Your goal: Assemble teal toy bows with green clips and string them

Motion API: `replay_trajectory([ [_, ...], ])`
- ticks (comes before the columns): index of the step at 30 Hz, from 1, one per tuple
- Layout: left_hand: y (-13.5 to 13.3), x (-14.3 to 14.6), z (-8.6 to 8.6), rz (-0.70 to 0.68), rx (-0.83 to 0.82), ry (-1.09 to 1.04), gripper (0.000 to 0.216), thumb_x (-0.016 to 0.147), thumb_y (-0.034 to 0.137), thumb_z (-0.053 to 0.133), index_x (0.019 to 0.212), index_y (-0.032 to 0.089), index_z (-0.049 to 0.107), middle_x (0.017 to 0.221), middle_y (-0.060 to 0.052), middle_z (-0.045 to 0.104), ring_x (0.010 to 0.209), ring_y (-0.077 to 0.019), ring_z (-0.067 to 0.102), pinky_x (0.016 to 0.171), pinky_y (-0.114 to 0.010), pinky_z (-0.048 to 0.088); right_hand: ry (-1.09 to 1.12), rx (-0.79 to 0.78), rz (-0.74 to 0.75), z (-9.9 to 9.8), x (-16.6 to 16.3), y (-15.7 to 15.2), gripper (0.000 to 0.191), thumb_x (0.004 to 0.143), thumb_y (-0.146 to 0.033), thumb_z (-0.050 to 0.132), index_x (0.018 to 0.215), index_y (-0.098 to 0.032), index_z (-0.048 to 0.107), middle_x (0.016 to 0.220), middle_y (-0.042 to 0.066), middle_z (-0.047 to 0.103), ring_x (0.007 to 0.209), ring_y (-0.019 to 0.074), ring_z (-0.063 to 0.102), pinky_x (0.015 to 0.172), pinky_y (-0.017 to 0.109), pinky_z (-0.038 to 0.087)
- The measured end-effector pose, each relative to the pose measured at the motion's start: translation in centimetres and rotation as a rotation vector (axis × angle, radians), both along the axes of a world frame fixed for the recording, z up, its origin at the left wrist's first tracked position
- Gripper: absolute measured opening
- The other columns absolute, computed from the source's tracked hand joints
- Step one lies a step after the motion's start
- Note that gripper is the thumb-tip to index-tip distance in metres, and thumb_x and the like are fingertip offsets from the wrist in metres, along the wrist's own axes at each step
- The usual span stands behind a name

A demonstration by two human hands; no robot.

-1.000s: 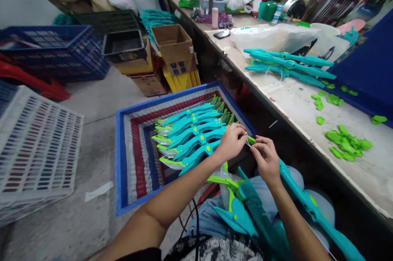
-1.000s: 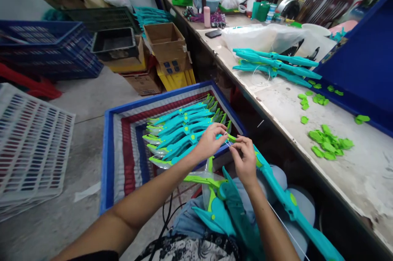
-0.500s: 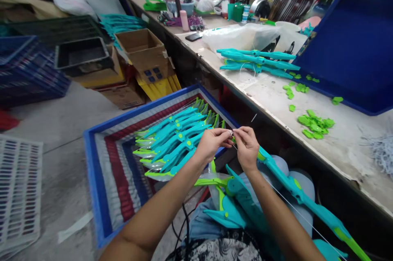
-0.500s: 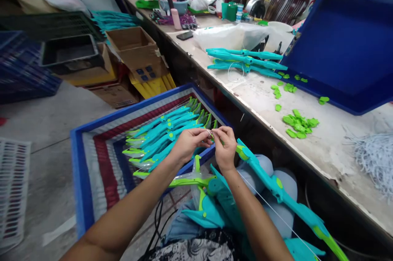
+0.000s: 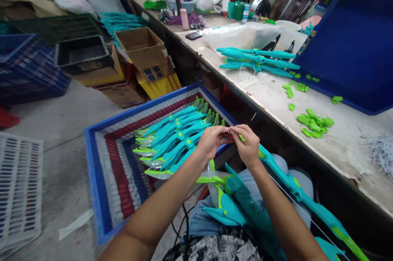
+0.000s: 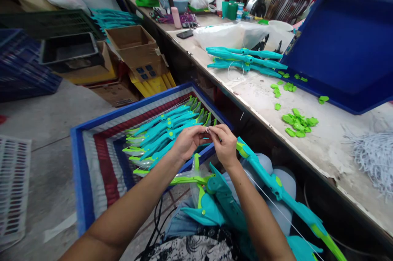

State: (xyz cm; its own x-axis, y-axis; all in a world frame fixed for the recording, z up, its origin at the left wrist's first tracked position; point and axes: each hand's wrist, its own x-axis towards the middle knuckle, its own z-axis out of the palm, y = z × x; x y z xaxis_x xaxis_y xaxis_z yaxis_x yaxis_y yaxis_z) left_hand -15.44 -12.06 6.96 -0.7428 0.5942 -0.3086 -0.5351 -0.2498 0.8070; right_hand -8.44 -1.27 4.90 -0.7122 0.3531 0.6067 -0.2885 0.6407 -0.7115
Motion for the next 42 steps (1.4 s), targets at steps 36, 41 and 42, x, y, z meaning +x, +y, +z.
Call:
replay_trajectory([
  [36, 0.2, 0.9, -2.1, -0.082, -0.468, 0.955, 0.015, 0.079, 0.023, 0.060, 0.079, 0.020, 0.075, 0.072, -0.002, 0.070, 0.069, -0.0155, 0.061, 0.067, -0.027, 0.044, -0.352, 0.345, -0.191, -1.5, 1.3, 3.5, 0.023, 0.093, -0.024, 0.040, 0.083, -0.019, 0.060, 0.079, 0.007, 0.063, 0.073, 0.0189, 0.059, 0.069, 0.030, 0.046],
  [41, 0.5, 0.4, -1.6, 0.016, -0.363, 0.702, 0.016, 0.076, 0.030, 0.064, 0.077, 0.018, 0.073, 0.068, -0.001, 0.069, 0.062, -0.0142, 0.059, 0.060, -0.026, 0.046, -0.389, 0.194, -0.129, -0.2, 7.8, 4.7, 0.021, 0.093, -0.036, 0.048, 0.090, -0.021, 0.062, 0.087, 0.005, 0.066, 0.079, 0.0177, 0.063, 0.072, 0.029, 0.049],
  [42, 0.7, 0.2, -1.5, 0.015, -0.332, 0.641, 0.017, 0.075, 0.032, 0.065, 0.079, 0.017, 0.074, 0.067, -0.001, 0.068, 0.058, -0.0131, 0.057, 0.057, -0.025, 0.045, -0.434, 0.221, -0.140, -0.1, 10.2, 5.5, 0.022, 0.091, -0.041, 0.052, 0.095, -0.021, 0.063, 0.093, 0.006, 0.067, 0.085, 0.0193, 0.064, 0.075, 0.030, 0.050],
])
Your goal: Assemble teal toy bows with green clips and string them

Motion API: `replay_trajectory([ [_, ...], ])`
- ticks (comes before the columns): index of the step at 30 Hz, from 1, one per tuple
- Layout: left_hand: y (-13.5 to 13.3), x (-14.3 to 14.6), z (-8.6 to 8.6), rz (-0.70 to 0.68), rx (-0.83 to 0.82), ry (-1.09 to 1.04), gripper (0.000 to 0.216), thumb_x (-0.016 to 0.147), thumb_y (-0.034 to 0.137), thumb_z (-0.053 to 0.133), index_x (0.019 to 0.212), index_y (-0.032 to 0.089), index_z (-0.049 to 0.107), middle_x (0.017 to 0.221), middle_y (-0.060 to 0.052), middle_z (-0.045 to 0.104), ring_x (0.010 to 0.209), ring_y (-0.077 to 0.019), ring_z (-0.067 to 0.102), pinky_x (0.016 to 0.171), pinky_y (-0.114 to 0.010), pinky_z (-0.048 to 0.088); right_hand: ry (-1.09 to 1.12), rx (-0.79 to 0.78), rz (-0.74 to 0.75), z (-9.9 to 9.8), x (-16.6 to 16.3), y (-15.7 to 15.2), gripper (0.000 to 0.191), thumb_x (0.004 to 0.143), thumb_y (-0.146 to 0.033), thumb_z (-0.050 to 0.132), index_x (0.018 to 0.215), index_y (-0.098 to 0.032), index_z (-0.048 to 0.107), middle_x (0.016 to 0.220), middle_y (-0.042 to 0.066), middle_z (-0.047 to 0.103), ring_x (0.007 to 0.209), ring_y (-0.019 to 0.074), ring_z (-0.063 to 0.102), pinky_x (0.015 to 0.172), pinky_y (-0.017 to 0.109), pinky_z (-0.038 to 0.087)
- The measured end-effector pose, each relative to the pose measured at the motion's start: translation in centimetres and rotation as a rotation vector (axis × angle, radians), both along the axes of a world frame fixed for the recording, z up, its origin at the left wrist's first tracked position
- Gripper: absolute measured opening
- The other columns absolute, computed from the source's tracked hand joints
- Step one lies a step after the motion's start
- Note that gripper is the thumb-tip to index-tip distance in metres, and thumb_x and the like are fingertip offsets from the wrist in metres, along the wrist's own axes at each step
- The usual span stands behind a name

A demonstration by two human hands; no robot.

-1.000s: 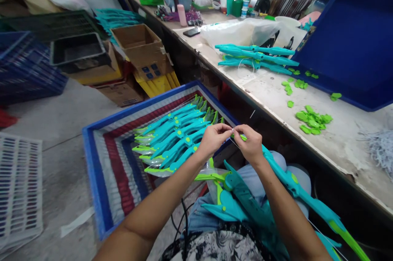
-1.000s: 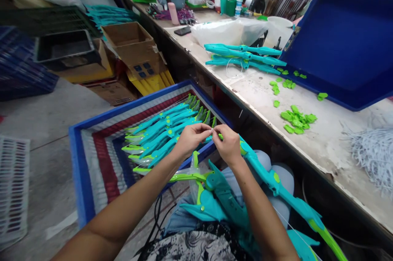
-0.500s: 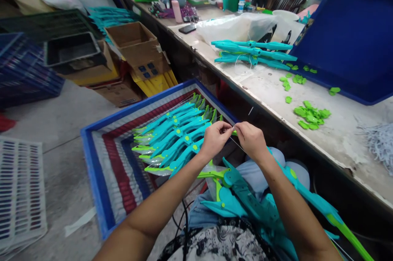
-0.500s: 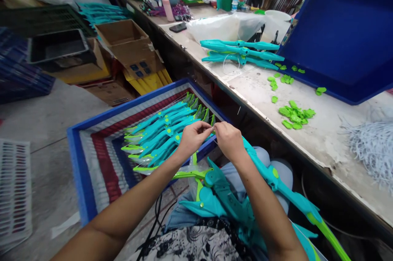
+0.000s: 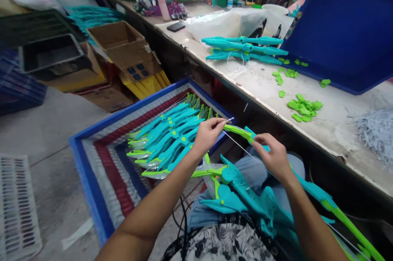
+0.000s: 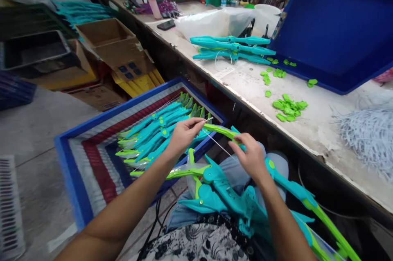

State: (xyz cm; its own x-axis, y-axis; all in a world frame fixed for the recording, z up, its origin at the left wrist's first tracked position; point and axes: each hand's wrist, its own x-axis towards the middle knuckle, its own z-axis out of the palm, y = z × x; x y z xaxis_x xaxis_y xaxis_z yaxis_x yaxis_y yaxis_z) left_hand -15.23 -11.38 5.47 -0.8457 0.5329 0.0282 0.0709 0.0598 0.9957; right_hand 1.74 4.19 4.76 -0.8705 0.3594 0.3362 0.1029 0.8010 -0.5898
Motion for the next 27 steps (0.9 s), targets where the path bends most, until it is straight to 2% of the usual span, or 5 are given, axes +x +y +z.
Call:
replay_trajectory([
  [7, 2.6, 1.7, 1.4, -0.108, 0.256, 0.088, 0.032, 0.078, 0.025, 0.062, 0.109, 0.020, 0.067, 0.108, -0.007, 0.067, 0.094, -0.0193, 0.064, 0.075, -0.030, 0.054, -0.620, 0.380, -0.255, -3.2, 12.7, 5.6, 0.049, 0.073, -0.030, 0.066, 0.121, -0.025, 0.058, 0.100, 0.009, 0.069, 0.083, 0.0270, 0.066, 0.066, 0.035, 0.051],
  [12, 5.7, 7.6, 0.4, -0.688, 0.102, 0.671, 0.028, 0.079, 0.013, 0.059, 0.105, 0.020, 0.068, 0.109, -0.013, 0.067, 0.111, -0.0288, 0.060, 0.099, -0.043, 0.046, -0.758, 0.461, -0.294, -0.9, 11.7, 6.2, 0.047, 0.077, -0.024, 0.061, 0.123, -0.029, 0.059, 0.084, 0.005, 0.072, 0.071, 0.0238, 0.068, 0.054, 0.028, 0.044],
  [18, 8.5, 8.3, 0.0, -0.710, -0.133, 1.040, 0.027, 0.088, 0.019, 0.054, 0.111, 0.016, 0.067, 0.096, -0.016, 0.067, 0.098, -0.0337, 0.064, 0.093, -0.047, 0.045, -0.568, 0.488, -0.123, 2.8, 7.2, 4.3, 0.045, 0.081, -0.030, 0.062, 0.125, -0.026, 0.057, 0.083, 0.005, 0.073, 0.071, 0.0255, 0.069, 0.053, 0.030, 0.045],
  [22, 3.6, 1.5, 1.1, -0.622, -0.290, 0.982, 0.037, 0.080, 0.037, 0.069, 0.111, 0.018, 0.068, 0.089, -0.011, 0.067, 0.085, -0.0271, 0.065, 0.077, -0.035, 0.050, -0.067, 0.494, -0.103, 5.4, 4.1, 1.6, 0.046, 0.086, -0.028, 0.059, 0.131, -0.024, 0.051, 0.103, 0.009, 0.071, 0.092, 0.0277, 0.067, 0.076, 0.039, 0.052],
  [27, -9.9, -8.0, -1.9, -0.220, -0.493, 0.652, 0.047, 0.074, 0.057, 0.066, 0.106, 0.024, 0.070, 0.098, -0.006, 0.072, 0.090, -0.0254, 0.065, 0.084, -0.036, 0.049, 0.271, 0.467, -0.033, 5.6, 4.8, -1.7, 0.035, 0.085, -0.019, 0.062, 0.119, -0.026, 0.059, 0.105, 0.008, 0.069, 0.100, 0.0259, 0.063, 0.090, 0.043, 0.049],
])
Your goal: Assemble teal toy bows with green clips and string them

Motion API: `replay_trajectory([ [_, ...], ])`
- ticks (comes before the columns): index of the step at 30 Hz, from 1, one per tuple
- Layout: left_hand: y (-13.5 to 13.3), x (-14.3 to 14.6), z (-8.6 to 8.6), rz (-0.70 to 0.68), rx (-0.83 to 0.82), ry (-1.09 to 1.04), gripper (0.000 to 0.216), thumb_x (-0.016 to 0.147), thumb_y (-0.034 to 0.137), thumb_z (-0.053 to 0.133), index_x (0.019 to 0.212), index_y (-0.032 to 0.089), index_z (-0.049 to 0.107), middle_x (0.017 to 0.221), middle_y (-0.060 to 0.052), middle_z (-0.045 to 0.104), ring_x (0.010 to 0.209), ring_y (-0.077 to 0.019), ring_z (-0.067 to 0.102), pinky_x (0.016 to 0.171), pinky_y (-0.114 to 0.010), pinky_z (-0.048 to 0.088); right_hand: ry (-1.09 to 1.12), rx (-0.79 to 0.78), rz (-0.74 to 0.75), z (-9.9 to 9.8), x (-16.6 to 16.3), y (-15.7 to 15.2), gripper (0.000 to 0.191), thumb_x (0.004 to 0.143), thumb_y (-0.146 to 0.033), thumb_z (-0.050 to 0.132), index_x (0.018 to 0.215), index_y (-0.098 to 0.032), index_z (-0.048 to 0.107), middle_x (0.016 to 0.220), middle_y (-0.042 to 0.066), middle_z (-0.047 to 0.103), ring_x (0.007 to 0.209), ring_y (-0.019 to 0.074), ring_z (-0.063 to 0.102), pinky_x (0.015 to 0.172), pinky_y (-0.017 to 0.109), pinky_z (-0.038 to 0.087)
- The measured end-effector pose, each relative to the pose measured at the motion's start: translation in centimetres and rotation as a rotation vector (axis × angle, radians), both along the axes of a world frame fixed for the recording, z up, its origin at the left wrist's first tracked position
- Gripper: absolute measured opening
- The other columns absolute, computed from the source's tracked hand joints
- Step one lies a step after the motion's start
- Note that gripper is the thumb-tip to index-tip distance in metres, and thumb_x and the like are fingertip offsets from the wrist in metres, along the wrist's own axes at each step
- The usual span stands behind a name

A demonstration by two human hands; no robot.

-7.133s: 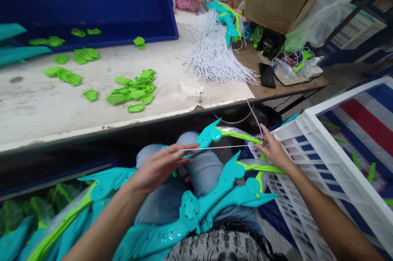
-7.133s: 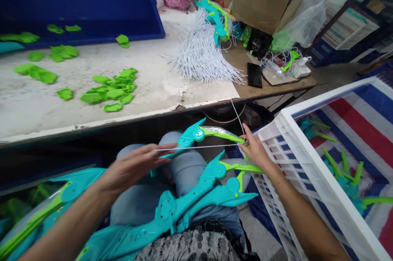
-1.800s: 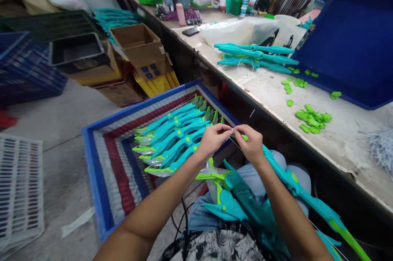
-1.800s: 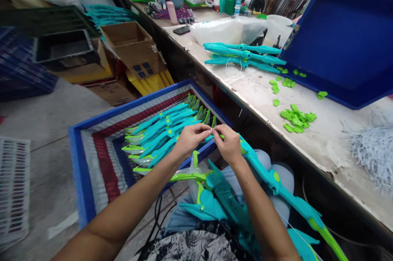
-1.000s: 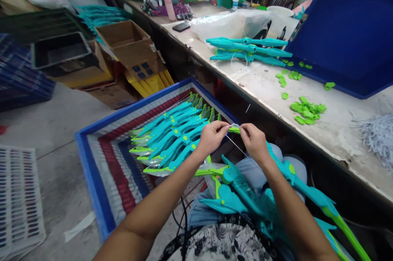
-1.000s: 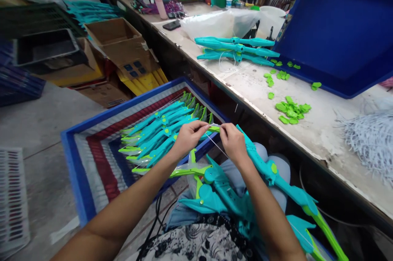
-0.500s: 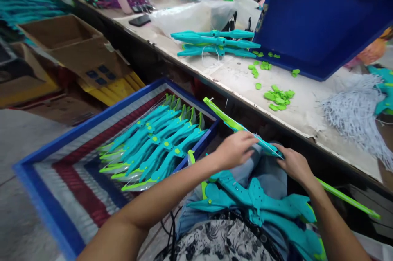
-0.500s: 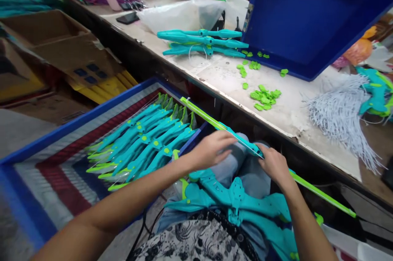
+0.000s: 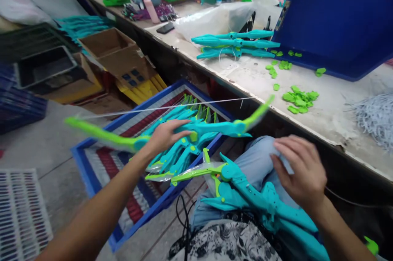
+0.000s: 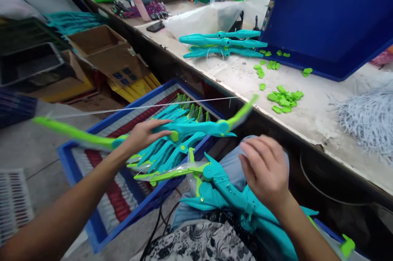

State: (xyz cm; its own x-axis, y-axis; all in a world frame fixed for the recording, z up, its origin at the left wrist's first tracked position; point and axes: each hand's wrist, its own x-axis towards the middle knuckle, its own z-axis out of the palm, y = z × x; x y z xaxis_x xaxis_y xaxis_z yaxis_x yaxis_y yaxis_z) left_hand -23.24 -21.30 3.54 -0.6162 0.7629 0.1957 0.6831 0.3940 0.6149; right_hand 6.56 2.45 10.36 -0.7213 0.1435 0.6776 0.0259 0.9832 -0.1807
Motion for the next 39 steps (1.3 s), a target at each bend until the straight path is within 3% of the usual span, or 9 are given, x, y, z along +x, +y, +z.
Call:
replay_trajectory([
  [4, -8.0, -2.9, -6.7, 0.317, -0.239, -0.278, 0.054, 0.070, 0.061, 0.064, 0.100, 0.017, 0.071, 0.092, -0.007, 0.074, 0.094, -0.0338, 0.066, 0.087, -0.040, 0.050, -0.374, -0.104, 0.058, -5.8, 4.1, -1.5, 0.023, 0.095, -0.032, 0.049, 0.106, -0.019, 0.064, 0.091, 0.008, 0.071, 0.080, 0.0202, 0.067, 0.070, 0.032, 0.054],
  [9, -8.7, -1.5, -15.6, 0.511, -0.288, -0.550, 0.040, 0.070, 0.046, 0.069, 0.095, 0.015, 0.071, 0.088, -0.009, 0.074, 0.104, -0.0382, 0.063, 0.089, -0.042, 0.050, -0.700, -0.260, -0.026, -10.8, 9.0, -3.1, 0.041, 0.091, -0.051, 0.050, 0.118, -0.022, 0.062, 0.110, 0.011, 0.067, 0.098, 0.0243, 0.065, 0.079, 0.037, 0.057],
  [15, -4.3, -1.0, -22.2, 0.527, -0.288, -0.639, 0.043, 0.083, 0.036, 0.059, 0.116, 0.008, 0.063, 0.122, -0.017, 0.065, 0.122, -0.0319, 0.055, 0.101, -0.040, 0.044, -0.892, -0.304, -0.124, -10.9, 10.2, -4.6, 0.056, 0.079, -0.044, 0.066, 0.132, -0.028, 0.055, 0.138, 0.014, 0.050, 0.122, 0.0345, 0.052, 0.093, 0.050, 0.052],
  [18, -2.9, -1.5, -24.0, 0.524, -0.325, -0.661, 0.046, 0.086, 0.032, 0.057, 0.122, 0.004, 0.060, 0.131, -0.020, 0.059, 0.125, -0.0314, 0.052, 0.103, -0.037, 0.042, -0.949, -0.345, -0.131, -10.6, 10.3, -4.8, 0.048, 0.083, -0.033, 0.060, 0.130, -0.028, 0.056, 0.142, 0.014, 0.046, 0.121, 0.0309, 0.054, 0.094, 0.046, 0.052],
  [23, -2.3, -2.1, -25.7, 0.542, -0.380, -0.647, 0.043, 0.087, 0.029, 0.054, 0.124, 0.006, 0.059, 0.131, -0.017, 0.060, 0.128, -0.0296, 0.050, 0.105, -0.037, 0.039, -0.876, -0.303, -0.124, -9.5, 10.7, -2.5, 0.045, 0.087, -0.037, 0.054, 0.131, -0.030, 0.055, 0.142, 0.012, 0.046, 0.121, 0.0313, 0.054, 0.093, 0.046, 0.052],
  [27, -2.4, -1.5, -25.6, 0.561, -0.393, -0.601, 0.042, 0.084, 0.030, 0.057, 0.121, 0.010, 0.060, 0.127, -0.014, 0.064, 0.123, -0.0276, 0.055, 0.101, -0.034, 0.042, -0.767, -0.231, -0.135, -10.0, 9.4, 1.6, 0.044, 0.087, -0.038, 0.053, 0.130, -0.029, 0.057, 0.142, 0.014, 0.046, 0.120, 0.0340, 0.053, 0.092, 0.050, 0.051],
  [31, -2.7, -1.7, -22.8, 0.562, -0.371, -0.527, 0.042, 0.081, 0.032, 0.057, 0.117, 0.012, 0.062, 0.118, -0.013, 0.068, 0.117, -0.0292, 0.058, 0.097, -0.037, 0.045, -0.781, -0.227, -0.098, -11.5, 7.2, 3.5, 0.041, 0.086, -0.033, 0.059, 0.126, -0.026, 0.060, 0.143, 0.015, 0.045, 0.123, 0.0345, 0.050, 0.096, 0.052, 0.047],
  [36, 0.1, -4.3, -14.8, 0.596, -0.209, -0.266, 0.047, 0.079, 0.039, 0.051, 0.110, 0.007, 0.064, 0.113, -0.019, 0.067, 0.112, -0.0353, 0.059, 0.097, -0.048, 0.045, -0.784, -0.234, -0.094, -11.3, 5.9, 3.7, 0.057, 0.078, -0.044, 0.069, 0.131, -0.028, 0.055, 0.146, 0.016, 0.042, 0.128, 0.0367, 0.045, 0.095, 0.055, 0.045],
  [39, 4.5, -1.8, -8.2, 0.437, 0.083, -0.056, 0.042, 0.080, 0.046, 0.051, 0.103, 0.014, 0.067, 0.104, -0.012, 0.069, 0.095, -0.0278, 0.065, 0.089, -0.043, 0.052, -0.528, -0.231, -0.193, -9.5, 4.7, 6.4, 0.042, 0.089, -0.044, 0.056, 0.124, -0.022, 0.060, 0.126, 0.015, 0.059, 0.115, 0.0285, 0.054, 0.093, 0.046, 0.047],
])
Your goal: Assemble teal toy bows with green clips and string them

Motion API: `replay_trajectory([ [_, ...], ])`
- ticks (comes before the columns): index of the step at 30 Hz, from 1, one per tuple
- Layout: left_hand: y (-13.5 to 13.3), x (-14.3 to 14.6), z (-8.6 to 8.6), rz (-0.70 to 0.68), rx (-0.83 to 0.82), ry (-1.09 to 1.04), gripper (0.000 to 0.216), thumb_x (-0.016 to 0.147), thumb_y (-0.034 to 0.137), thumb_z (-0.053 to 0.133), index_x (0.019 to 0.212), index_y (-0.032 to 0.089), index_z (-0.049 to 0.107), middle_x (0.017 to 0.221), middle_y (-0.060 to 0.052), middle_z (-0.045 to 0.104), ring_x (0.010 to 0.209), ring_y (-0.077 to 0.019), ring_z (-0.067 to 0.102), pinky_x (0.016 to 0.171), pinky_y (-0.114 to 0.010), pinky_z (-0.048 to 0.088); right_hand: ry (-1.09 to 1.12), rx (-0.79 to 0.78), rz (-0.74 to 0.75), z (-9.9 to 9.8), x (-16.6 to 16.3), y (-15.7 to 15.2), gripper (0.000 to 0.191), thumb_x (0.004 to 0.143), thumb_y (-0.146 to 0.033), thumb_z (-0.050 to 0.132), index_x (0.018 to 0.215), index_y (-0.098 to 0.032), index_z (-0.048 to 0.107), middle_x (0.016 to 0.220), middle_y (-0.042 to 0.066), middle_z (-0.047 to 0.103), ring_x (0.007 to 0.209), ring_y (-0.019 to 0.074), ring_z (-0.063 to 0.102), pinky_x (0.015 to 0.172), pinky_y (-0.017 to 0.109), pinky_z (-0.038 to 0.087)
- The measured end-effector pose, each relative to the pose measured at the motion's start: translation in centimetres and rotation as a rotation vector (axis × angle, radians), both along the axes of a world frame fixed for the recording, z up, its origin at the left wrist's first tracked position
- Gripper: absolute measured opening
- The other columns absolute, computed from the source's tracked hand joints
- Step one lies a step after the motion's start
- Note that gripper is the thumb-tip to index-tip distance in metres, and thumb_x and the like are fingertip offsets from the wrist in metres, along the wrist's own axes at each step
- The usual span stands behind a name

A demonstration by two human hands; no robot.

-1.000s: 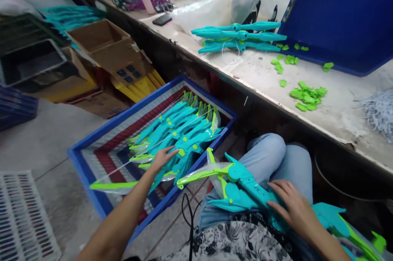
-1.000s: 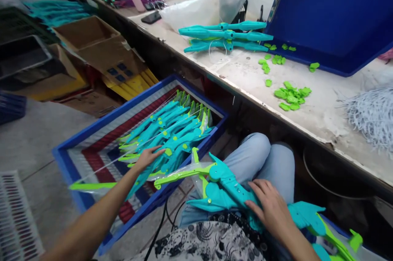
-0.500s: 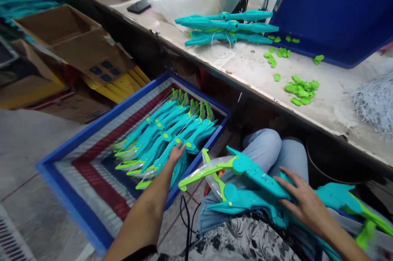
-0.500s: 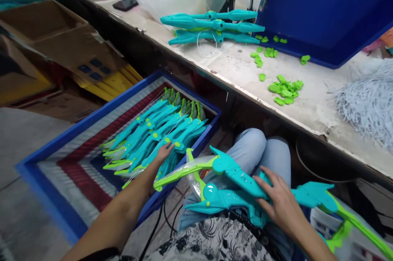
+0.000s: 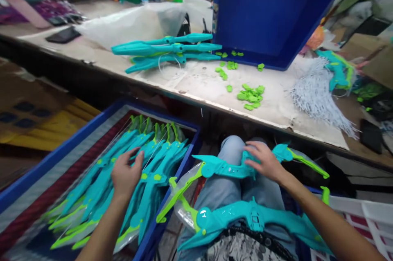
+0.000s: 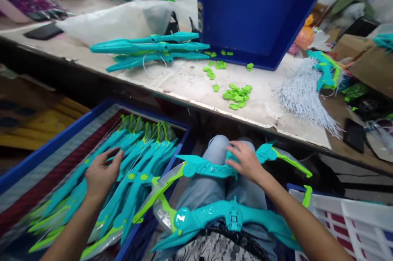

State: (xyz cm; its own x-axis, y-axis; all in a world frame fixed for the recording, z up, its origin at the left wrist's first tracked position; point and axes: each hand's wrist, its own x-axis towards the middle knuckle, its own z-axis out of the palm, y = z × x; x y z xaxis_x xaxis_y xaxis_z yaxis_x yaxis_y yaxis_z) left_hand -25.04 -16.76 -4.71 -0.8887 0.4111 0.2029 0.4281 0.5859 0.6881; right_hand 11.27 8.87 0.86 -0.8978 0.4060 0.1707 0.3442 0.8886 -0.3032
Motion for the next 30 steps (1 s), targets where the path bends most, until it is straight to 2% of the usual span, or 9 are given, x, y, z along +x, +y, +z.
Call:
replay_trajectory([
  [2, 3.4, 4.5, 3.6, -0.313, 0.080, 0.026, 0.035, 0.085, 0.045, 0.051, 0.102, 0.018, 0.066, 0.102, -0.008, 0.069, 0.093, -0.0233, 0.065, 0.086, -0.038, 0.053, 0.156, 0.095, -0.174, 1.5, -1.7, 3.3, 0.031, 0.095, -0.033, 0.045, 0.112, -0.018, 0.066, 0.105, 0.013, 0.065, 0.101, 0.0246, 0.057, 0.090, 0.041, 0.047],
  [4, 6.8, 10.3, 5.6, -0.710, 0.082, 0.021, 0.030, 0.089, 0.041, 0.050, 0.105, 0.020, 0.064, 0.106, -0.008, 0.068, 0.100, -0.0220, 0.063, 0.090, -0.037, 0.051, 0.199, 0.188, -0.314, 2.8, -4.0, 7.0, 0.030, 0.094, -0.028, 0.045, 0.106, -0.015, 0.068, 0.099, 0.013, 0.065, 0.095, 0.0255, 0.055, 0.087, 0.041, 0.046],
  [6, 9.6, 15.8, 5.9, -1.016, -0.033, 0.053, 0.037, 0.088, 0.037, 0.055, 0.121, 0.021, 0.057, 0.124, -0.011, 0.061, 0.115, -0.0247, 0.056, 0.097, -0.039, 0.047, 0.128, 0.239, -0.347, 3.5, -6.7, 10.0, 0.027, 0.091, -0.026, 0.051, 0.106, -0.014, 0.069, 0.104, 0.014, 0.064, 0.097, 0.0274, 0.052, 0.087, 0.041, 0.044],
  [8, 11.9, 19.9, 5.0, -1.166, -0.229, 0.115, 0.060, 0.079, 0.037, 0.068, 0.133, 0.019, 0.048, 0.134, -0.016, 0.053, 0.123, -0.0313, 0.050, 0.100, -0.046, 0.043, 0.017, 0.264, -0.323, 3.6, -8.8, 11.7, 0.022, 0.088, -0.024, 0.054, 0.101, -0.014, 0.070, 0.104, 0.014, 0.065, 0.098, 0.0289, 0.051, 0.085, 0.042, 0.043],
  [13, 15.1, 22.1, 2.7, -1.303, -0.535, 0.214, 0.079, 0.076, 0.033, 0.072, 0.143, 0.019, 0.033, 0.132, -0.020, 0.052, 0.118, -0.0351, 0.049, 0.094, -0.047, 0.042, 0.044, 0.245, -0.246, 3.2, -8.4, 12.6, 0.021, 0.090, -0.020, 0.048, 0.092, -0.016, 0.068, 0.095, 0.013, 0.067, 0.097, 0.0279, 0.052, 0.083, 0.041, 0.042],
  [17, 16.5, 20.5, 3.0, -1.321, -0.520, 0.196, 0.081, 0.078, 0.027, 0.069, 0.147, 0.022, 0.027, 0.132, -0.017, 0.052, 0.115, -0.0323, 0.051, 0.094, -0.046, 0.041, 0.065, -0.088, -0.275, 4.6, -3.2, 15.0, 0.025, 0.085, -0.030, 0.055, 0.105, -0.017, 0.064, 0.087, 0.005, 0.068, 0.081, 0.0199, 0.059, 0.075, 0.032, 0.046],
  [20, 17.5, 20.2, 3.1, -1.305, -0.518, 0.128, 0.087, 0.076, 0.033, 0.071, 0.148, 0.017, 0.024, 0.129, -0.018, 0.055, 0.115, -0.0338, 0.052, 0.094, -0.047, 0.041, -0.079, -0.340, -0.334, 6.1, -0.1, 16.8, 0.023, 0.080, -0.034, 0.060, 0.093, -0.016, 0.067, 0.070, 0.001, 0.066, 0.064, 0.0146, 0.058, 0.063, 0.027, 0.045],
  [22, 18.1, 20.5, 2.9, -1.283, -0.517, 0.080, 0.088, 0.074, 0.037, 0.071, 0.147, 0.015, 0.026, 0.128, -0.019, 0.056, 0.116, -0.0347, 0.052, 0.094, -0.046, 0.042, -0.107, -0.392, -0.399, 6.7, 0.6, 17.1, 0.020, 0.079, -0.033, 0.061, 0.087, -0.015, 0.067, 0.067, 0.000, 0.065, 0.060, 0.0135, 0.058, 0.061, 0.026, 0.044],
  [30, 18.4, 21.7, 2.2, -1.200, -0.479, -0.017, 0.085, 0.073, 0.039, 0.071, 0.145, 0.013, 0.032, 0.130, -0.019, 0.057, 0.119, -0.0358, 0.054, 0.098, -0.047, 0.041, -0.142, 0.094, -0.670, 5.5, 0.7, 14.3, 0.026, 0.084, -0.039, 0.058, 0.085, -0.015, 0.069, 0.088, 0.012, 0.069, 0.084, 0.0257, 0.063, 0.076, 0.037, 0.048],
])
